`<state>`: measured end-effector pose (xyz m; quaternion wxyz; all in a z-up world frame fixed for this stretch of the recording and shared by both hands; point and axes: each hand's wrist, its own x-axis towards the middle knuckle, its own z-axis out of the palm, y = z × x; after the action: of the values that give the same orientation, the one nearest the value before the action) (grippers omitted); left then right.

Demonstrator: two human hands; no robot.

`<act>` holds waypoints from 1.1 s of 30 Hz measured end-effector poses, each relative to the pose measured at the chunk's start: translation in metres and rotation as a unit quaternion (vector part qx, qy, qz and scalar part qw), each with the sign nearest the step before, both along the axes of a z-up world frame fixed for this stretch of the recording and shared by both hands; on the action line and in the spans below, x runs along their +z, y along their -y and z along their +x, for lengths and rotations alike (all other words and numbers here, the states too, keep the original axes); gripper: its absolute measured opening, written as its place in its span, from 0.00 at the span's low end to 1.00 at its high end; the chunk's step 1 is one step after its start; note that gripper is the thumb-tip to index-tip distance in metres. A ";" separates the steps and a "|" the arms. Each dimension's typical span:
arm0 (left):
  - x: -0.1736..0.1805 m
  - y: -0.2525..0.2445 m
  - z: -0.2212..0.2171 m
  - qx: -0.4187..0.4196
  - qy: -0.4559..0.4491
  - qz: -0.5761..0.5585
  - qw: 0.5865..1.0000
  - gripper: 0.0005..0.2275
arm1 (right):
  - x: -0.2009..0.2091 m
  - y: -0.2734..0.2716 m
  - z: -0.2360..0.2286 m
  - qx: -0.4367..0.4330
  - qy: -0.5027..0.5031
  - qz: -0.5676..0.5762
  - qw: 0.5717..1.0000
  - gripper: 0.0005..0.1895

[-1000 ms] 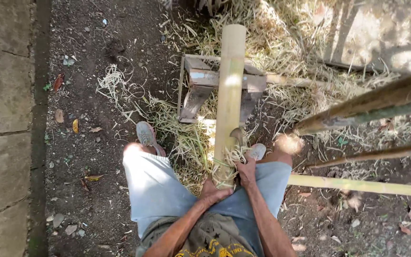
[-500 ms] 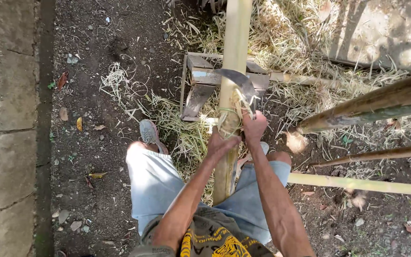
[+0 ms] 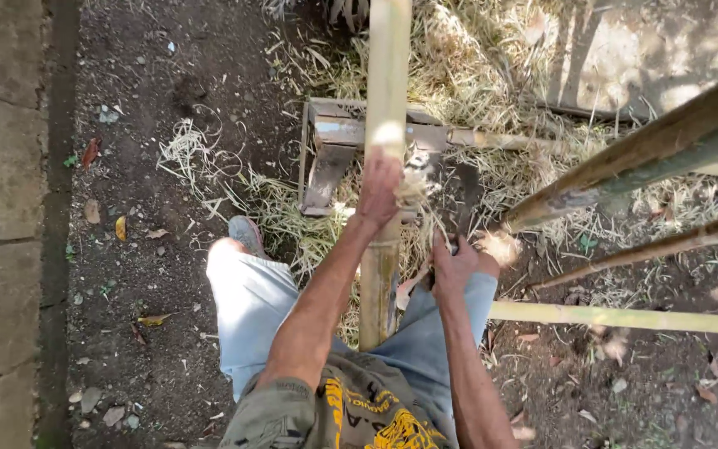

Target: Using a drawknife-like hand tool to scrape the outer layer of a bamboo pole held on a wooden support.

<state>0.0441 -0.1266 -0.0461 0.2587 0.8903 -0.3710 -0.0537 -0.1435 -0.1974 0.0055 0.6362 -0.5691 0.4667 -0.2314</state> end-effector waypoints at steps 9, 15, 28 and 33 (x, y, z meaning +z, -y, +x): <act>-0.024 -0.023 -0.038 -0.030 -0.117 -0.095 0.988 0.10 | 0.013 -0.038 -0.046 -0.032 -0.015 0.058 0.998 0.09; 0.045 -0.128 -0.141 0.062 -0.317 0.038 0.946 0.15 | -0.022 -0.030 -0.089 -0.004 -0.075 -0.009 0.997 0.13; 0.104 -0.143 -0.153 -0.043 -0.130 -0.121 0.983 0.08 | -0.050 -0.037 -0.081 0.083 -0.002 -0.131 0.988 0.27; 0.104 -0.172 -0.155 -0.138 -0.096 -0.114 0.979 0.15 | -0.023 -0.031 -0.075 -0.054 0.006 0.122 0.991 0.25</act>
<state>-0.1106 0.0452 0.0582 0.3827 0.7861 -0.4672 -0.1314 -0.2185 -0.1662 -0.0172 0.6904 -0.4597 0.5177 -0.2096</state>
